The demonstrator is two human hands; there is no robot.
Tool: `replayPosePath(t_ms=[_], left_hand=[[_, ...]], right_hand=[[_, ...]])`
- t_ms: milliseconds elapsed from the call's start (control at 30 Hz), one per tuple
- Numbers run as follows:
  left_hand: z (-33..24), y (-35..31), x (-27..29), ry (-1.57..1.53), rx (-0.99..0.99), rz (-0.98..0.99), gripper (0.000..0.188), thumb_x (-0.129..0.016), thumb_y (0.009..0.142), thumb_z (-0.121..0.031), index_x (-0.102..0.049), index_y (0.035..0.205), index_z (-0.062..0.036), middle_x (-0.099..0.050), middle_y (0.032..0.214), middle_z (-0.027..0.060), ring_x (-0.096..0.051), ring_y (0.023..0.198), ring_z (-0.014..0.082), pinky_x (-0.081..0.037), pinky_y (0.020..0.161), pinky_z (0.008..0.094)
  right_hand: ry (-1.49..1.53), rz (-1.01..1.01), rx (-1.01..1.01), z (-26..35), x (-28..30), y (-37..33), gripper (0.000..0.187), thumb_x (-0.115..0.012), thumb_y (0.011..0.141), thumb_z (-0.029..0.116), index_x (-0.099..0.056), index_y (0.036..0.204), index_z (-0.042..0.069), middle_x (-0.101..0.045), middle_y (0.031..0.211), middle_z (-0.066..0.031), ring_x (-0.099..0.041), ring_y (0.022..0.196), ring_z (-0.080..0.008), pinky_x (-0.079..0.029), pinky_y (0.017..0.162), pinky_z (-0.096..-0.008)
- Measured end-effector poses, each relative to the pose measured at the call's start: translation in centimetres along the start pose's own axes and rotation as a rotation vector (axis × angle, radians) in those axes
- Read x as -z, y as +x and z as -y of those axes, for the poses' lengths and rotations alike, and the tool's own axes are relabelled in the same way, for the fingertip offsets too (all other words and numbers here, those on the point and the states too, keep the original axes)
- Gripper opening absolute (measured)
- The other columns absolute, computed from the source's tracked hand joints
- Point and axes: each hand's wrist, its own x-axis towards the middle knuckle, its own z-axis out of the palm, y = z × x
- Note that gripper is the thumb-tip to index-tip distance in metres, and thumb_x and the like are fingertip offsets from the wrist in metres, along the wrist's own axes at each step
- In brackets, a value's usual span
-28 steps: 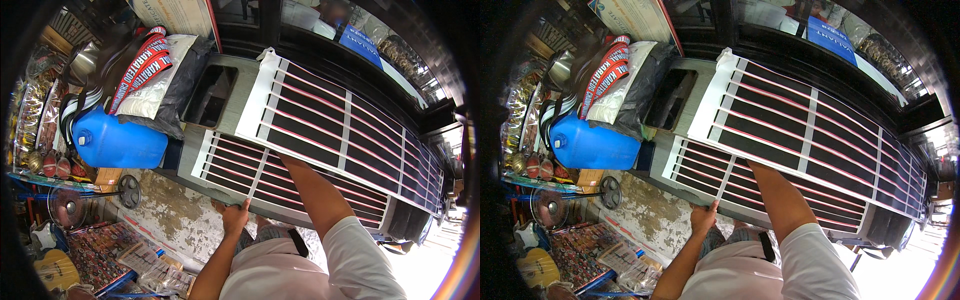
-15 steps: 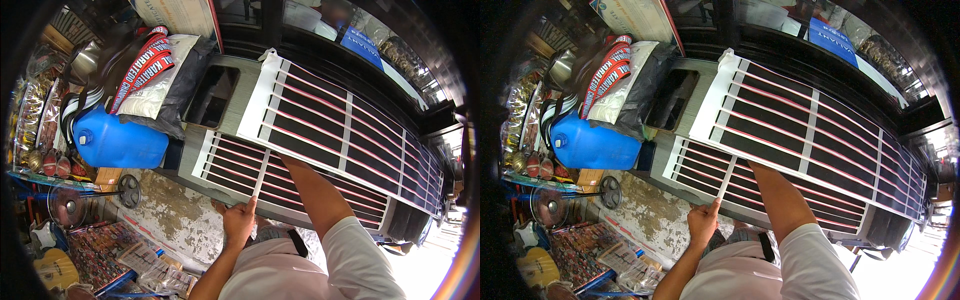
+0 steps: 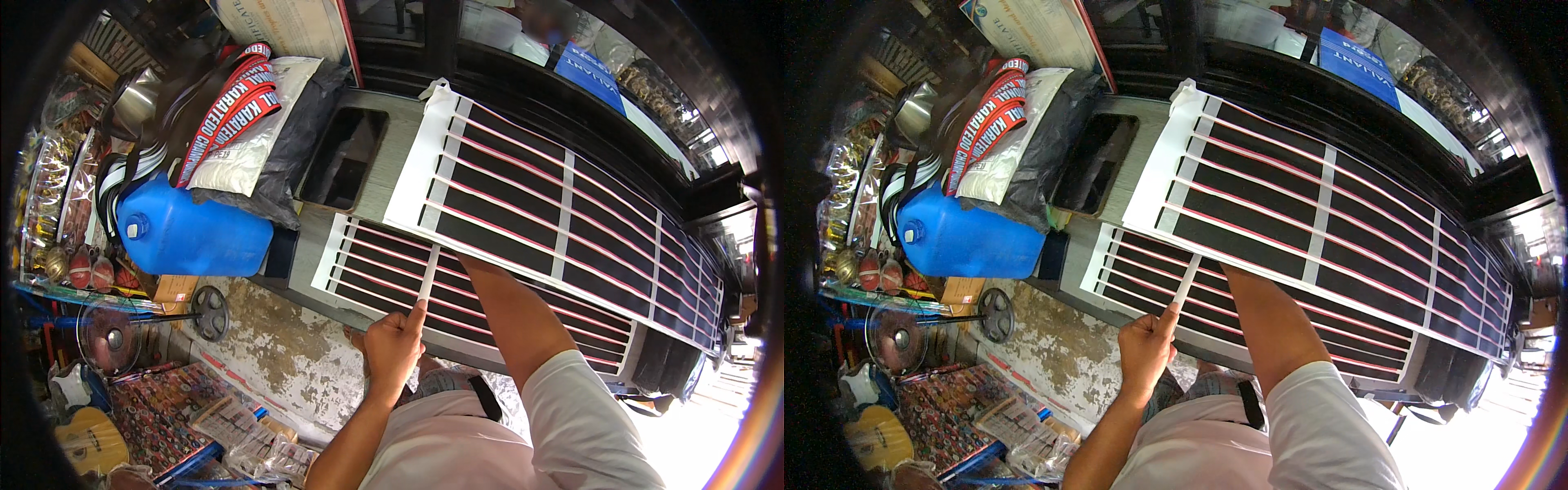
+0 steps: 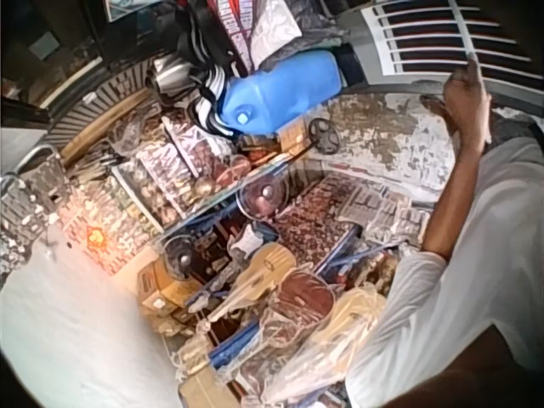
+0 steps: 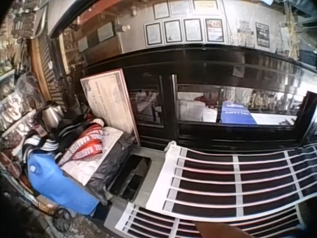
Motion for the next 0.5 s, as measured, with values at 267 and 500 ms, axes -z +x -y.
replayPosePath(t_ms=[267, 500], left_hand=[[-2.9, 3.0, 0.2, -0.306, 0.028, 0.044, 0.056, -0.087, 0.099, -0.046, -0.062, 0.067, -0.0081, -0.056, 0.053, 0.0001, -0.051, 0.040, 0.0071, -0.037, 0.038, 0.0253], [-5.2, 4.8, 0.4, -0.240, 0.032, 0.027, 0.058, -0.083, 0.102, -0.045, -0.061, 0.064, -0.0074, -0.057, 0.052, 0.0020, -0.050, 0.039, 0.0087, -0.040, 0.039, 0.0259]], right_hand=[[-0.035, 0.018, -0.010, -0.4, 0.6, 0.2, 0.060, -0.068, 0.101, 0.036, -0.061, 0.157, 0.013, -0.056, 0.163, -0.0209, -0.054, 0.150, -0.0415, -0.049, 0.121, -0.0568], [-0.139, 0.119, 0.138, 2.6, 5.7, -5.5, 0.054, -0.070, 0.091, 0.020, -0.070, 0.144, 0.009, -0.068, 0.142, -0.0201, -0.065, 0.132, -0.0430, -0.051, 0.115, -0.0571]])
